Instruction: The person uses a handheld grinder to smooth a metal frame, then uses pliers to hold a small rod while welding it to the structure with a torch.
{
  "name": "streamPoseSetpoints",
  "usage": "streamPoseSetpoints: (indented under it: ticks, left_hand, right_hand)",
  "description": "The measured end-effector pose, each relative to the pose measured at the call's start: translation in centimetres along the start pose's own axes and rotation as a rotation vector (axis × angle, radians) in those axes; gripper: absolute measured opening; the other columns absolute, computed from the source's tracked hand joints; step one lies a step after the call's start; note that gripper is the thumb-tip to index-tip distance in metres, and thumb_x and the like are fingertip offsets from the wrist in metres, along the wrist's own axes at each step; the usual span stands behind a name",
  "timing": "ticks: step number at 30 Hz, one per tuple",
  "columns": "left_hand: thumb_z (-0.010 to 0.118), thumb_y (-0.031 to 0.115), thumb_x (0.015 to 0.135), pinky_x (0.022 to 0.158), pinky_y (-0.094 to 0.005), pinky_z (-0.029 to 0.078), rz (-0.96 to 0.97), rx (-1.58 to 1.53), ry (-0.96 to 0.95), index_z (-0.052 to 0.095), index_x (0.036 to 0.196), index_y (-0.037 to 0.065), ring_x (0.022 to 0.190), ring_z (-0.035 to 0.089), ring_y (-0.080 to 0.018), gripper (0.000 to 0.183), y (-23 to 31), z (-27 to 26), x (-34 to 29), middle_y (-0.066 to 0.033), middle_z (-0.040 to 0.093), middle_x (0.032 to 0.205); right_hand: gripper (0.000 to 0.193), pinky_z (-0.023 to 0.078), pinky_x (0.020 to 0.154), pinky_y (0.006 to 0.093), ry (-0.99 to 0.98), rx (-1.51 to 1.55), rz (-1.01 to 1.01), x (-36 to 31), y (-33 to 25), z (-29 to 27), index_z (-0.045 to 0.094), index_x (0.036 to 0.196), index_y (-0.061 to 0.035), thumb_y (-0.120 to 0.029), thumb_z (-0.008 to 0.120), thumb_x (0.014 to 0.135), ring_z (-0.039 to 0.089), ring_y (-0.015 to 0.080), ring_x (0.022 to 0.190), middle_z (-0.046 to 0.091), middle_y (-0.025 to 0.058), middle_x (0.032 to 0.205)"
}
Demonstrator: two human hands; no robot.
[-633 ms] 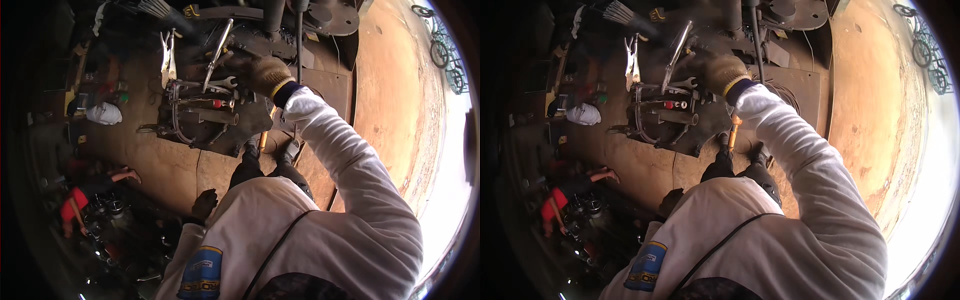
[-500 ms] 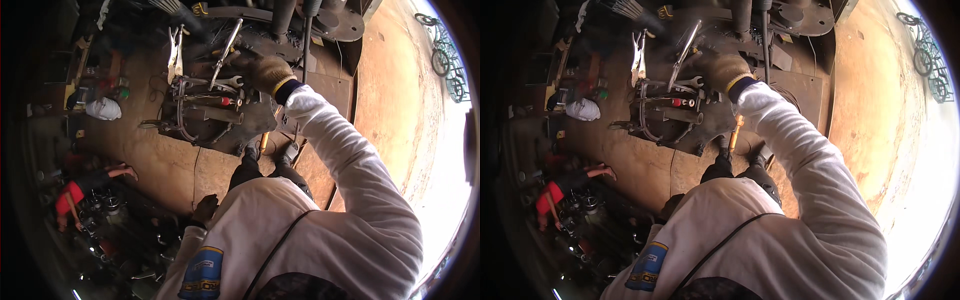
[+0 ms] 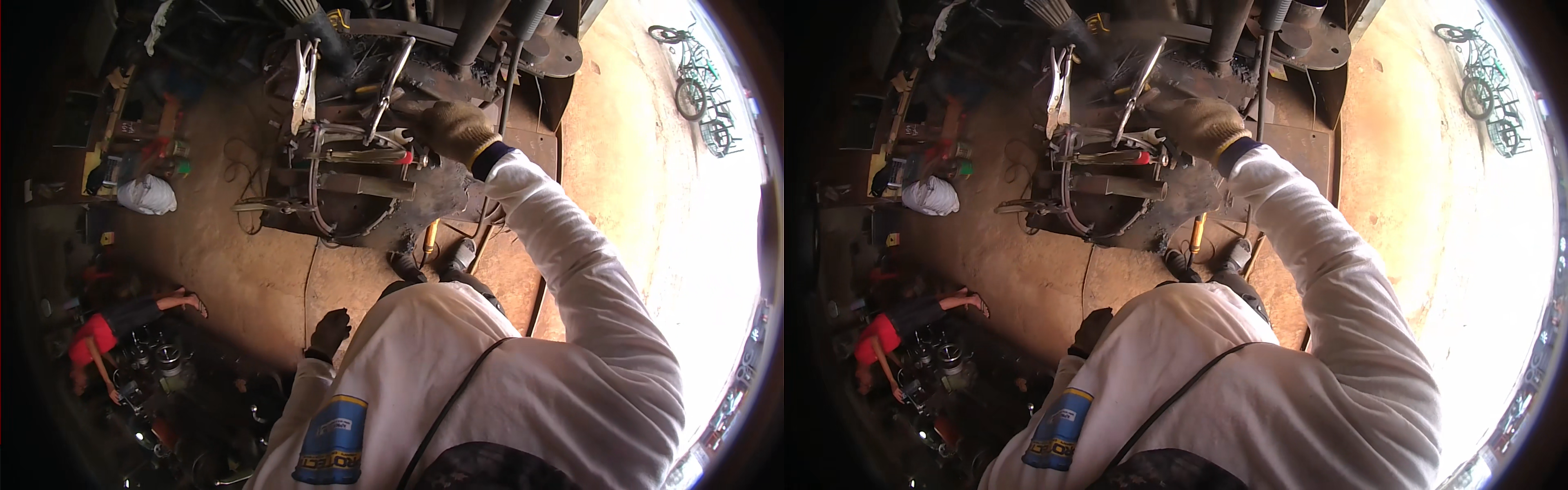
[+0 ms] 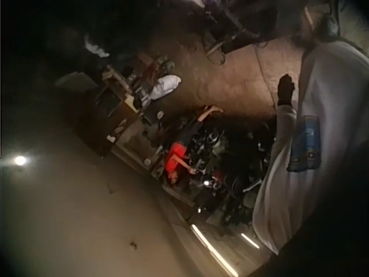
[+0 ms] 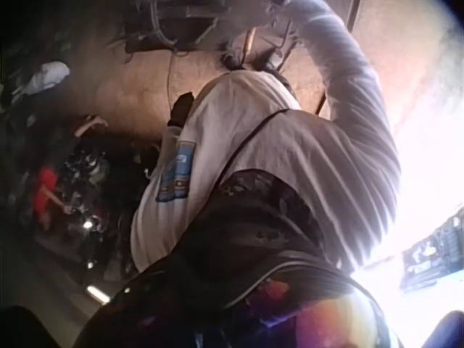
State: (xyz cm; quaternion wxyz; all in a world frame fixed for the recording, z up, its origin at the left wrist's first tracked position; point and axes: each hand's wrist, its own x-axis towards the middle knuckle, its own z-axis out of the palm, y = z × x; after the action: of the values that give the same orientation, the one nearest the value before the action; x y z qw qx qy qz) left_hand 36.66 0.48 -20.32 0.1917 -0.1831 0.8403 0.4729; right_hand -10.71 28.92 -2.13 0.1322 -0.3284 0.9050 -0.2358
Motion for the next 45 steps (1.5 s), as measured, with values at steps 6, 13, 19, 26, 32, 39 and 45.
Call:
streamPoseSetpoints:
  ticks: [6,13,19,26,32,39,45]
  left_hand:
    - [0.063,0.024,0.093,0.072,-0.0296,0.056,-0.263,-0.205,-0.003,0.06,0.124,0.001,0.086,0.069,-0.0162,0.039,3.6,-2.4,1.7,-0.0072,0.066,0.102]
    - [0.075,0.012,0.076,0.089,-0.0429,0.053,0.398,0.508,-0.063,0.065,0.102,0.004,0.109,0.061,-0.0359,0.028,-12.2,-2.4,-1.3,-0.0163,0.065,0.112]
    - [0.068,0.01,0.085,0.084,-0.0381,0.055,0.312,0.596,-0.265,0.065,0.112,0.004,0.101,0.067,-0.0275,0.027,-2.5,-5.0,1.2,-0.0142,0.067,0.112]
    - [0.058,0.016,0.1,0.08,-0.0287,0.055,-0.18,-0.338,-0.208,0.063,0.122,-0.001,0.087,0.067,-0.0139,0.028,22.9,-6.7,3.4,-0.0094,0.069,0.101]
    - [0.063,0.009,0.096,0.078,-0.0288,0.054,0.321,-0.12,-0.153,0.065,0.116,-0.001,0.086,0.068,-0.0168,0.022,36.3,-0.2,8.1,-0.0108,0.07,0.097]
    - [0.068,0.01,0.082,0.084,-0.0409,0.052,0.694,0.402,0.298,0.064,0.114,0.011,0.101,0.063,-0.0269,0.032,43.5,7.9,19.1,-0.0051,0.063,0.112]
    - [0.071,0.019,0.074,0.103,-0.0473,0.04,0.577,0.676,0.426,0.065,0.116,0.016,0.125,0.048,-0.026,0.042,43.0,9.8,24.8,-0.0035,0.057,0.125]
  right_hand:
    - [0.035,0.053,0.082,0.0416,-0.003,-0.123,-0.064,-0.2,0.0,0.4,0.072,0.104,-0.0125,-0.038,0.048,0.098,0.068,0.0334,0.094,0.071,0.0131,0.096]
    - [0.021,0.053,0.075,0.0364,0.311,0.085,0.028,-1.3,4.2,3.4,0.07,0.104,-0.0047,-0.019,0.059,0.094,0.068,0.0285,0.09,0.071,0.0131,0.095]
    - [0.019,0.052,0.072,0.0347,0.449,0.22,0.33,-12.7,7.8,3.4,0.07,0.102,-0.0033,-0.017,0.06,0.093,0.065,0.0273,0.081,0.069,0.0118,0.089]
    - [0.021,0.054,0.082,0.0379,0.239,-0.163,0.109,-14.8,10.9,2.8,0.069,0.107,-0.0035,-0.01,0.056,0.092,0.067,0.0336,0.096,0.068,0.016,0.103]
    - [0.021,0.055,0.081,0.038,0.106,0.113,-0.005,-12.7,12.1,3.9,0.068,0.107,-0.0026,-0.017,0.058,0.094,0.068,0.0337,0.093,0.069,0.0159,0.101]
    - [0.02,0.056,0.077,0.038,0.181,0.106,-0.171,-11.1,14.0,4.5,0.068,0.107,-0.0054,-0.014,0.059,0.091,0.068,0.0319,0.092,0.07,0.0132,0.102]
    - [0.022,0.056,0.08,0.0354,0.095,0.607,0.126,-11.0,13.2,3.8,0.068,0.109,-0.0024,-0.008,0.062,0.088,0.069,0.0315,0.095,0.07,0.0144,0.104]
